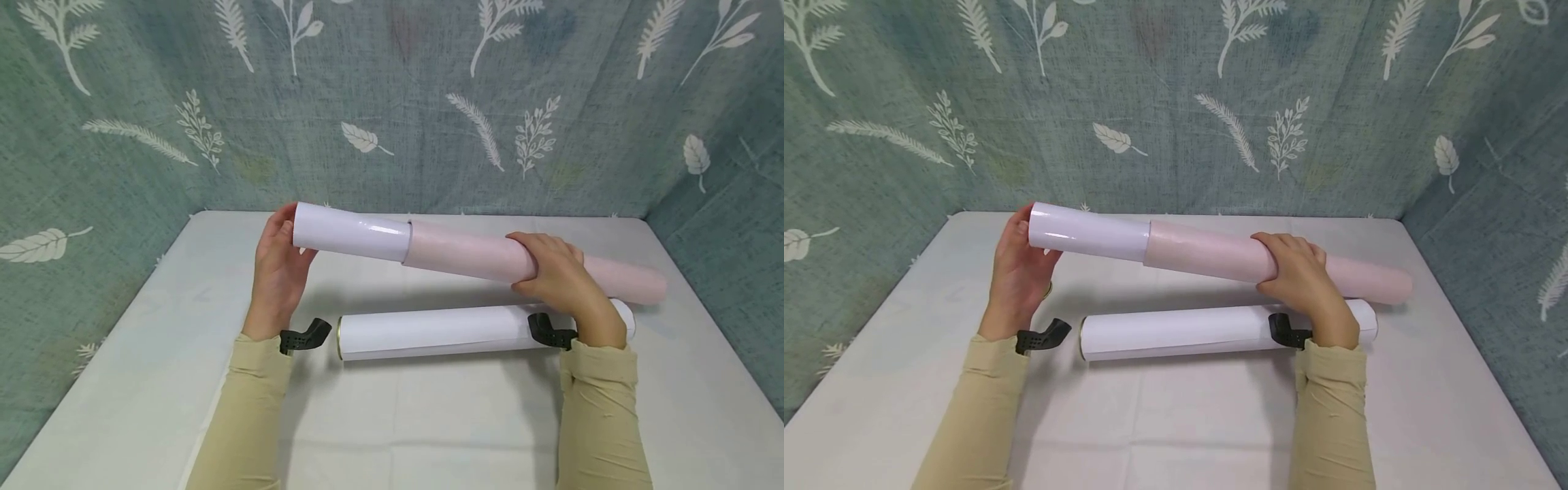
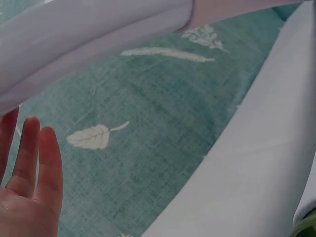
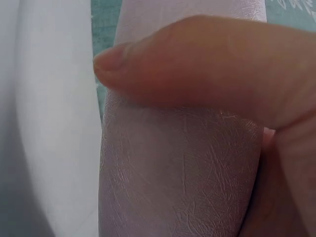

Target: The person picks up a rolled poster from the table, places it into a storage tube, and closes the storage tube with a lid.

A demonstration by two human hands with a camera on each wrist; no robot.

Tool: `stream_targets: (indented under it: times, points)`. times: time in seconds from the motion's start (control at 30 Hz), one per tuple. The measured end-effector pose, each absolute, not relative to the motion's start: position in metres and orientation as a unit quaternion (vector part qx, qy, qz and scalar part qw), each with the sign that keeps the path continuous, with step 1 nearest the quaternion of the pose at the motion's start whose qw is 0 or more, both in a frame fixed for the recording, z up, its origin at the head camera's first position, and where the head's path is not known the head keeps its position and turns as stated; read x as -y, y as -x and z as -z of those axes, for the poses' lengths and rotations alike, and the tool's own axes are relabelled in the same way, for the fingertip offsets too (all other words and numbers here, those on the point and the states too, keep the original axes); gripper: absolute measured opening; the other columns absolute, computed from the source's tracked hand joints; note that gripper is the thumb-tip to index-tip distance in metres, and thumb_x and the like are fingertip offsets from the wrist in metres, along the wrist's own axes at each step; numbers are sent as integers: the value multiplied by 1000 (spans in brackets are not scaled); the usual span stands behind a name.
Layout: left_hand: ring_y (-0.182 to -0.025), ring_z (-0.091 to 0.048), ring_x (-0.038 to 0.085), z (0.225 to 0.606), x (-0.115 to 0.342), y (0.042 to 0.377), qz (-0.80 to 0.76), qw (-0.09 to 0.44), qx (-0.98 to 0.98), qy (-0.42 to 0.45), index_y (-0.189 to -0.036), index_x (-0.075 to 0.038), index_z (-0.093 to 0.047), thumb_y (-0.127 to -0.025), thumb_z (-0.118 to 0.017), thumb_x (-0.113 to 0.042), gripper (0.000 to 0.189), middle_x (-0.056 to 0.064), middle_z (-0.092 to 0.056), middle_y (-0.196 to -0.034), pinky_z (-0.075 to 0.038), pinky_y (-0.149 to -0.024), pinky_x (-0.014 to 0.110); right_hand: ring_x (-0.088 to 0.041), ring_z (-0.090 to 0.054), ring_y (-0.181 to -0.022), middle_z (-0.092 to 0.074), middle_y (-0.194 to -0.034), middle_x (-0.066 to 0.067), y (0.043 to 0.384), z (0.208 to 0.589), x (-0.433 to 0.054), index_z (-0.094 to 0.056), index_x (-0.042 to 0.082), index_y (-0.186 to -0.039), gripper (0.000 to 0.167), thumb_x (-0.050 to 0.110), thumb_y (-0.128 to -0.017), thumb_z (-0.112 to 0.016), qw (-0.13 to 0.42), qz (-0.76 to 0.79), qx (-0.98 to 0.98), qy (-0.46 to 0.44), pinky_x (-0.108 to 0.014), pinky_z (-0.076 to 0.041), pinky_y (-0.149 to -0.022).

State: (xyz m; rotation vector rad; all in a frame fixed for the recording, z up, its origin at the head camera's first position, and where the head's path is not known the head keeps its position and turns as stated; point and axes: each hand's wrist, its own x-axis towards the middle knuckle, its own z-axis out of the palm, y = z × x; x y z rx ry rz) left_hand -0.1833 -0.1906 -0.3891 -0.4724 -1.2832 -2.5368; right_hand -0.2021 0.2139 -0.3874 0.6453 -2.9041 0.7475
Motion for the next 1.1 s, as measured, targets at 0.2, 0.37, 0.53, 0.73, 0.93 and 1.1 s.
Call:
stream_targets:
  times: [0.2, 0.37, 0.53, 0.73, 0.93, 1.1]
  points:
    - [-116, -38, 32, 389, 190, 182, 882, 130, 422, 164, -125, -5, -41, -91, -51, -19, 38, 17, -40, -129, -39, -87, 37, -28, -36, -115, -46, -126, -5, 204, 389, -213, -43, 22, -129, 73, 16, -64, -76, 47, -248, 943, -218, -52, -16, -87]
    - [-121, -32, 41, 390, 193, 181, 886, 132, 413, 164, -124, -4, -42, -92, -49, -18, 36, 20, -41, -129, -37, -91, 40, -28, -37, -113, -46, -125, -5, 204, 391, -213, -42, 22, -130, 73, 16, -65, -75, 37, -251, 943, -217, -53, -15, -88]
    - [-119, -35, 42, 391, 189, 181, 876, 121, 433, 176, -125, -2, -41, -93, -46, -19, 36, 22, -42, -128, -29, -97, 50, -29, -36, -113, -46, -126, -6, 204, 391, -212, -42, 22, -130, 73, 16, -65, -75, 32, -253, 942, -218, -54, -14, -89]
    - [-118, -37, 43, 389, 181, 181, 863, 106, 458, 187, -127, -2, -38, -94, -45, -20, 39, 24, -39, -130, -29, -97, 51, -29, -36, -114, -46, -126, -6, 204, 390, -213, -41, 22, -130, 74, 17, -65, -76, 34, -250, 943, -216, -54, -15, -89]
    - [-118, -38, 42, 389, 174, 182, 853, 95, 476, 192, -128, -2, -38, -94, -45, -22, 40, 24, -39, -130, -30, -96, 50, -29, -36, -115, -45, -127, -6, 202, 389, -213, -41, 23, -130, 74, 17, -65, -76, 37, -248, 944, -216, -52, -16, -88]
    - [-119, -37, 42, 389, 168, 180, 859, 70, 469, 193, -128, -2, -38, -93, -46, -23, 41, 23, -40, -130, -31, -97, 48, -29, -35, -115, -45, -127, -5, 202, 389, -212, -41, 23, -130, 75, 18, -65, -76, 39, -248, 944, -216, -52, -16, -88]
